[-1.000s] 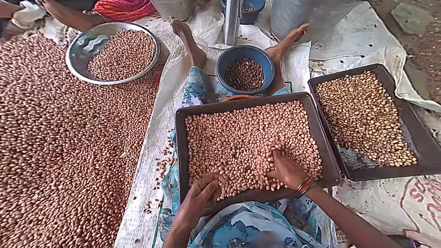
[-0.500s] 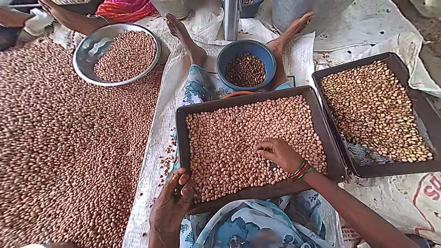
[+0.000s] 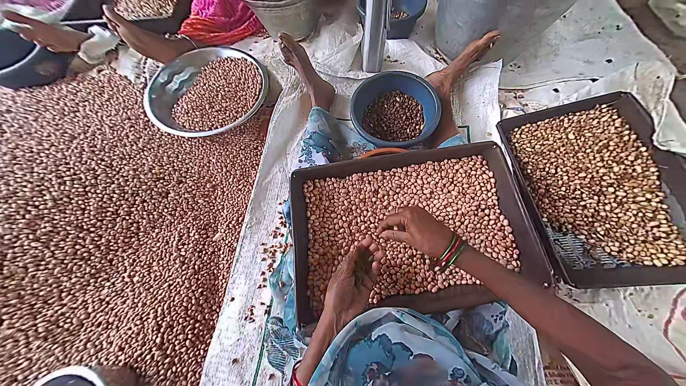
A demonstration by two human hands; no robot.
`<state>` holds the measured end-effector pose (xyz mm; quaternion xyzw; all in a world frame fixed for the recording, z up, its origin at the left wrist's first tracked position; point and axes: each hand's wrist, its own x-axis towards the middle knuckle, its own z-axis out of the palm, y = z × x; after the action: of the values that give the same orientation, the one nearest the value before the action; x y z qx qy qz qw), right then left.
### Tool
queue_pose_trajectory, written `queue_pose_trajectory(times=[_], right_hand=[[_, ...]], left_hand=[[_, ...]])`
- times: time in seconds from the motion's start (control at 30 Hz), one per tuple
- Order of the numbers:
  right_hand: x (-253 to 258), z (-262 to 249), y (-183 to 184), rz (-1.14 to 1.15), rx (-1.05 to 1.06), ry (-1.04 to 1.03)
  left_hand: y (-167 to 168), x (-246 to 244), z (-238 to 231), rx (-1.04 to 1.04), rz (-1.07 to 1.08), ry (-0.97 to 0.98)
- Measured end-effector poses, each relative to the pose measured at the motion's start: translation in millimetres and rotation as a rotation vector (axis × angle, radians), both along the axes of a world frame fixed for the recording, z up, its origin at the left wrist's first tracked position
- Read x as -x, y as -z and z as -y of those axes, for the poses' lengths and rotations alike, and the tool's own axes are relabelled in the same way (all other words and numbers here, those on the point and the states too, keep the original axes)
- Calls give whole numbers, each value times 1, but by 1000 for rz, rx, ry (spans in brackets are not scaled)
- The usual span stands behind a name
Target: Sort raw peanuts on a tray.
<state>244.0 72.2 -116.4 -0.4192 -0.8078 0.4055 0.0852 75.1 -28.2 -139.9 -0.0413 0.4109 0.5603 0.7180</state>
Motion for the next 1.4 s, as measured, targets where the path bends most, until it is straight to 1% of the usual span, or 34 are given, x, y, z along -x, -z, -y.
queue_pose_trajectory(times=[0.03, 0.07, 0.1, 0.13, 0.17, 0.2, 0.27, 0.3, 0.33, 0.37, 0.4, 0.5, 0.57, 0.63, 0.67, 0.73, 0.83, 0.87, 0.9, 0.97, 1.07, 1.13, 1.2, 1.27, 1.33, 1.37, 1.4], right_hand=[[3, 2, 13, 92, -101, -44], [4, 6, 28, 129, -242, -75], [5, 9, 41, 115, -396, -76], [5, 10, 43, 102, -445, -65], [5, 9, 32, 108, -356, -58], [5, 7, 16, 98, -198, -57], [0, 1, -4, -97, 17, -58], [-1, -1, -10, -189, 95, -61], [-1, -3, -12, -236, 96, -47], [1, -7, -12, -229, 22, -19], [4, -13, -8, -202, -98, 12], [23, -38, 19, -160, -381, 98], [38, -50, 31, -91, -490, 128], [49, -58, 38, 28, -537, 110], [52, -60, 37, 60, -524, 103], [52, -62, 16, 22, -375, 91], [40, -60, -20, -284, -69, 18], [36, -58, -24, -353, -27, 11], [32, -57, -24, -369, -41, 32], [27, -57, -10, -279, -165, 118], [29, -58, 28, -168, -341, 172], [36, -55, 47, -62, -428, 147], [42, -50, 54, 11, -509, 101], [42, -42, 42, 74, -425, 67], [25, -31, 17, 129, -290, 115], [7, -24, 6, 132, -321, 213], [-16, -19, -3, 141, -422, 353]], left_hand=[[0, -2, 1, 8, -4, -22], [-1, -2, 1, 19, -10, -47], [-2, -1, 2, 31, -20, -71], [-2, 2, 2, 34, -35, -78], [-2, 6, 3, 33, -41, -72], [0, 9, 4, 23, -35, -56], [4, 13, 4, -3, -26, -4], [5, 11, 3, -13, -24, 8], [5, 9, 2, -27, -10, 9], [5, 6, 0, -37, 10, -2], [3, 3, -1, -35, 28, -25], [1, 1, -3, -23, 103, -84], [-1, 5, -4, -34, 149, -124], [-3, 11, -5, -35, 147, -163], [-3, 14, -5, -39, 130, -173], [-4, 19, -9, -37, 48, -182], [-2, 22, -16, -57, 30, -164], [-2, 20, -19, -54, 45, -170], [-3, 17, -22, -51, 60, -184], [-4, 12, -26, -48, 83, -223], [-3, 10, -27, -34, 120, -242], [-2, 11, -26, 1, 119, -255], [-1, 13, -24, 10, 119, -261], [1, 13, -23, -11, 124, -263], [3, 14, -22, -37, 139, -263], [4, 15, -21, -48, 155, -263], [5, 15, -22, -59, 178, -268]])
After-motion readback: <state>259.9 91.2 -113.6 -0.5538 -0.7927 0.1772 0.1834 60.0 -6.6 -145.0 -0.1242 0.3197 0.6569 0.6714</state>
